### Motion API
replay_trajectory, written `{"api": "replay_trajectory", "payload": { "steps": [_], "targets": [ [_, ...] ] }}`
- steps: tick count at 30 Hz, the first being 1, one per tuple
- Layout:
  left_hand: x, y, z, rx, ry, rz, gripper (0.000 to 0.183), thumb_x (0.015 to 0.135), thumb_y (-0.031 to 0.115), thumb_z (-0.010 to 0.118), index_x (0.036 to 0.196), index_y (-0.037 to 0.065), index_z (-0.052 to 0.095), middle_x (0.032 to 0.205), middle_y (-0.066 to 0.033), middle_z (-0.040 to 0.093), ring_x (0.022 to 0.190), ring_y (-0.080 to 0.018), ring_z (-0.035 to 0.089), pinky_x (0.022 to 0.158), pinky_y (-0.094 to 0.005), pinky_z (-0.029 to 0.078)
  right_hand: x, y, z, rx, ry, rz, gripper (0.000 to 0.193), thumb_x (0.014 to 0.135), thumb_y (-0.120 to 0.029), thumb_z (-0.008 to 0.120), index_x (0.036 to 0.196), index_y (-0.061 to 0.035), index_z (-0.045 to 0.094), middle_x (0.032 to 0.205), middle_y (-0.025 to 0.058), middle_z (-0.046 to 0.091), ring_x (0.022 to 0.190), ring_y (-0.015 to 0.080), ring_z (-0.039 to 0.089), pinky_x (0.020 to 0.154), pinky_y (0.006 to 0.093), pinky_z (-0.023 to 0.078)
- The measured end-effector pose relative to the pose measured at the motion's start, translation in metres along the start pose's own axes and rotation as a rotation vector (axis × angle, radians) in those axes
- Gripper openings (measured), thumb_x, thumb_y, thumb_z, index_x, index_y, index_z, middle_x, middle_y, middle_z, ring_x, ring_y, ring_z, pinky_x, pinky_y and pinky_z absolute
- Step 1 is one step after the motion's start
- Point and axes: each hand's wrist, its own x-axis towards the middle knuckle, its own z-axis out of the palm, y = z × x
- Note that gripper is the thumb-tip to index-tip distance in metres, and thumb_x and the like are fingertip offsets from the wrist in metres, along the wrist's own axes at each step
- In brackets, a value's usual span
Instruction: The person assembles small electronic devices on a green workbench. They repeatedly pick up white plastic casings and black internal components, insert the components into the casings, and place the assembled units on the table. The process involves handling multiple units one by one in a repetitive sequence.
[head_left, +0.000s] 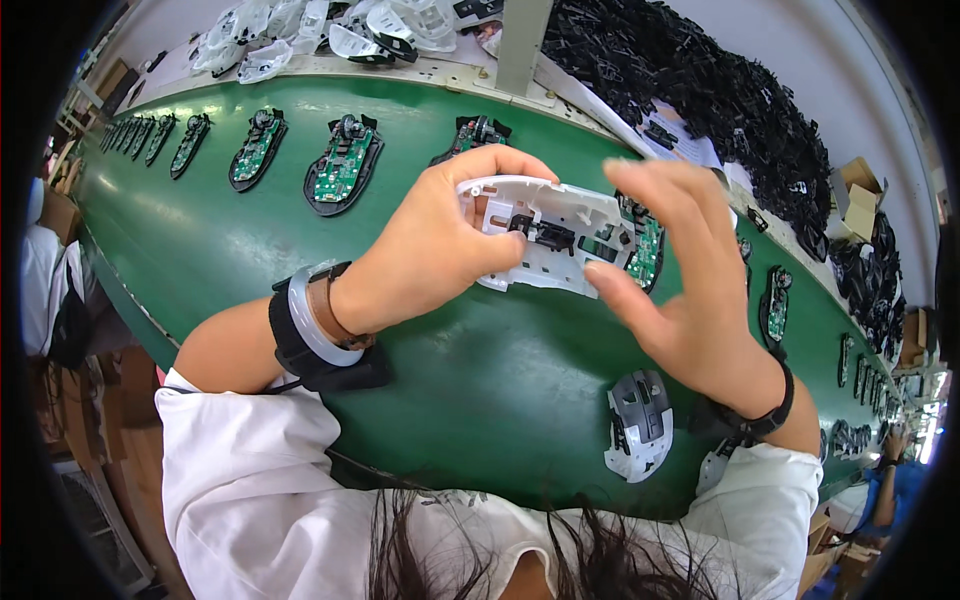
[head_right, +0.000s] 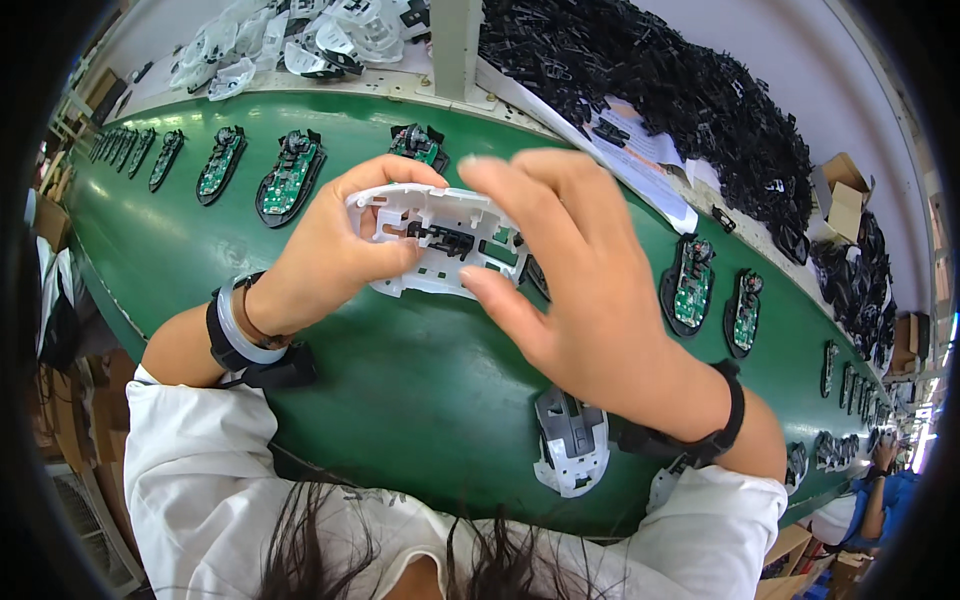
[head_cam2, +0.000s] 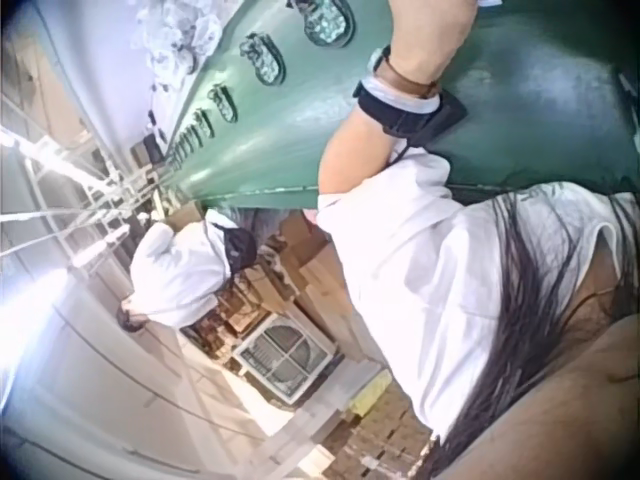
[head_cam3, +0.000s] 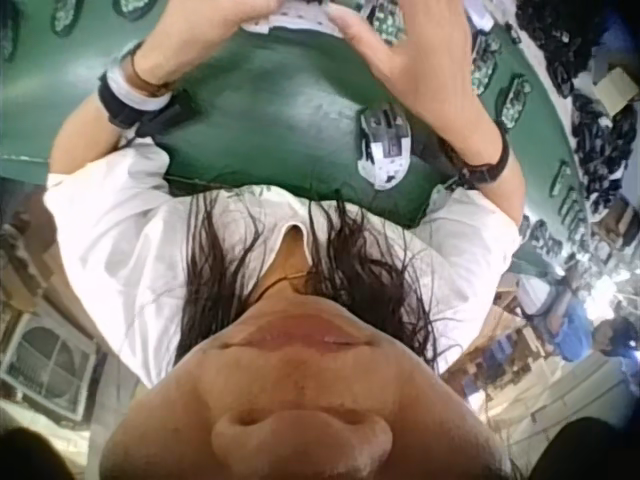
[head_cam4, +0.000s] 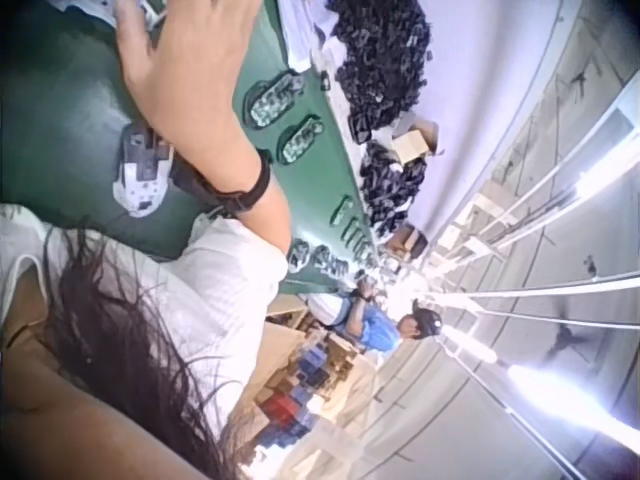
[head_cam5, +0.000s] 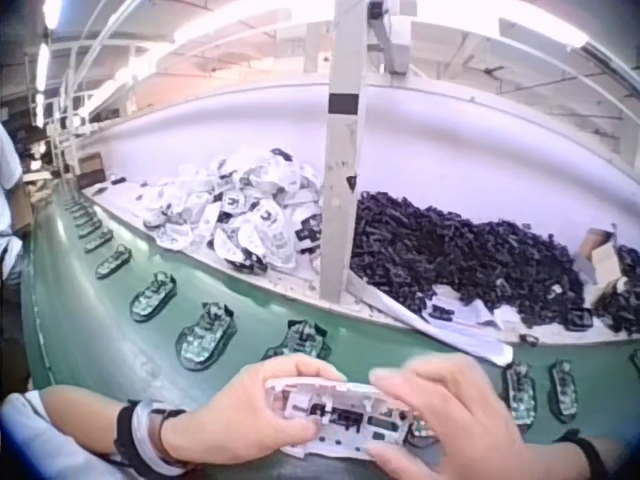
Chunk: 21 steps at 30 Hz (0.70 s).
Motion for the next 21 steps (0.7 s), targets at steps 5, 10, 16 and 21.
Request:
{"api": "replay_trajectory", "payload": {
  "steps": [5, 10, 16, 21],
  "targets": [
    [0.001, 0.002, 0.002, 0.046, -0.043, -0.015, 0.043, 0.073, -0.001, 0.060, 0.114, 0.006, 0.052, 0.098, 0.0009, 0.058, 0.087, -0.0061, 0.055, 0.072, -0.0224, 0.048, 0.007, 0.001, 0.010, 0.215, -0.162, 0.220, 0.052, 0.074, -0.005, 0.069, 0.122, -0.0039, 0.049, 0.107, 0.0100, 0.055, 0.096, 0.0210, 0.055, 0.085, 0.0317, 0.045],
    [-0.009, 0.009, 0.009, -0.069, 0.008, -0.074, 0.043, 0.075, -0.001, 0.058, 0.117, 0.005, 0.053, 0.100, 0.0001, 0.059, 0.087, -0.0074, 0.056, 0.076, -0.0234, 0.047, 0.005, 0.002, 0.007, 0.419, -0.217, 0.508, 0.054, 0.075, -0.004, 0.071, 0.123, -0.0044, 0.047, 0.104, 0.0088, 0.054, 0.097, 0.0139, 0.054, 0.084, 0.0282, 0.046],
    [-0.009, 0.003, 0.005, -0.021, -0.015, -0.018, 0.045, 0.075, -0.003, 0.054, 0.120, 0.004, 0.053, 0.098, -0.0008, 0.061, 0.089, -0.0086, 0.057, 0.081, -0.0249, 0.046, -0.003, -0.007, 0.025, 0.542, -0.197, 0.539, 0.055, 0.075, -0.011, 0.073, 0.122, -0.0042, 0.045, 0.095, 0.0116, 0.055, 0.083, 0.0225, 0.058, 0.073, 0.0335, 0.049],
    [-0.013, 0.006, 0.001, 0.056, 0.004, 0.019, 0.043, 0.073, -0.003, 0.054, 0.116, 0.003, 0.057, 0.098, -0.0012, 0.062, 0.089, -0.0078, 0.056, 0.078, -0.0241, 0.047, -0.017, -0.007, 0.011, 0.334, -0.090, 0.279, 0.067, 0.072, -0.015, 0.076, 0.128, -0.0017, 0.042, 0.104, 0.0124, 0.053, 0.089, 0.0272, 0.056, 0.078, 0.0370, 0.048]
  ]
}}
